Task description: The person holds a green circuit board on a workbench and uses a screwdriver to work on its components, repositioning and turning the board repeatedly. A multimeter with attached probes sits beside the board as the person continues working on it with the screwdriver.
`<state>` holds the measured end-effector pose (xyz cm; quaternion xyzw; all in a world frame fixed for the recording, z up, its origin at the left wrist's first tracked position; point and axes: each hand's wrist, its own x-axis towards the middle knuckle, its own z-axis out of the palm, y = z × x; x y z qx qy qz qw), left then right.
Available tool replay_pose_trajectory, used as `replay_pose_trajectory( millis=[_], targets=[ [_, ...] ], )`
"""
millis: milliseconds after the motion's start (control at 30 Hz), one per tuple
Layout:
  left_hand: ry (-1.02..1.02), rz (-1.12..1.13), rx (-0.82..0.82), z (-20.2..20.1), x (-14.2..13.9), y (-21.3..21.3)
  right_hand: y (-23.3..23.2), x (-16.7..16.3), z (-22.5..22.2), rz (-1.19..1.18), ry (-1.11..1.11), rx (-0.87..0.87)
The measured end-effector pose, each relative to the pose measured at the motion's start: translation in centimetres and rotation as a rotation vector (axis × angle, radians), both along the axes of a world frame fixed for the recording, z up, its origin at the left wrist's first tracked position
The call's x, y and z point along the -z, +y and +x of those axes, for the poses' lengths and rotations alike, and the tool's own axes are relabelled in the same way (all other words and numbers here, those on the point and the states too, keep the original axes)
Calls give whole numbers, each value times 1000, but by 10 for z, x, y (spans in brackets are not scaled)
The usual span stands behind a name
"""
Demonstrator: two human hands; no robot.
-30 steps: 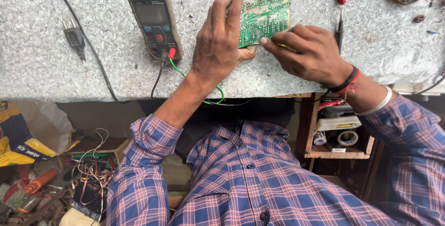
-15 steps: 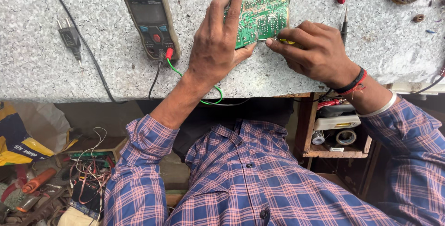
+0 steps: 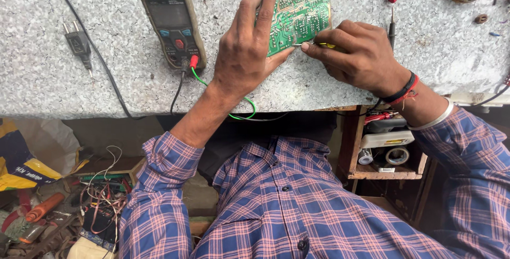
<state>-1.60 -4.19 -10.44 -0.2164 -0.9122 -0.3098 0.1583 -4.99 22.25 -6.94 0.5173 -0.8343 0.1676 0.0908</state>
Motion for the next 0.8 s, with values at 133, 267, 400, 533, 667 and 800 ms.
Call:
replay_pose_trajectory(
  millis=[133, 267, 400, 533, 667, 800],
  targets=[
    [0, -1, -9, -1, 1, -1, -1, -2, 0, 11, 27, 15],
    [-4, -7, -6, 0, 1, -1, 0, -3, -1, 45, 47, 15],
    [-7, -13, -16, -1, -2, -1, -3, -3, -2, 35, 28, 14],
    [-4, -7, -24, 0, -4, 0, -7, -4, -1, 50, 49, -6],
    [4, -13, -16, -2, -4, 0, -2, -11, -4, 70, 60, -19],
    [9, -16, -18, -2, -3, 2, -2, -13, -7, 59, 70, -14]
  ],
)
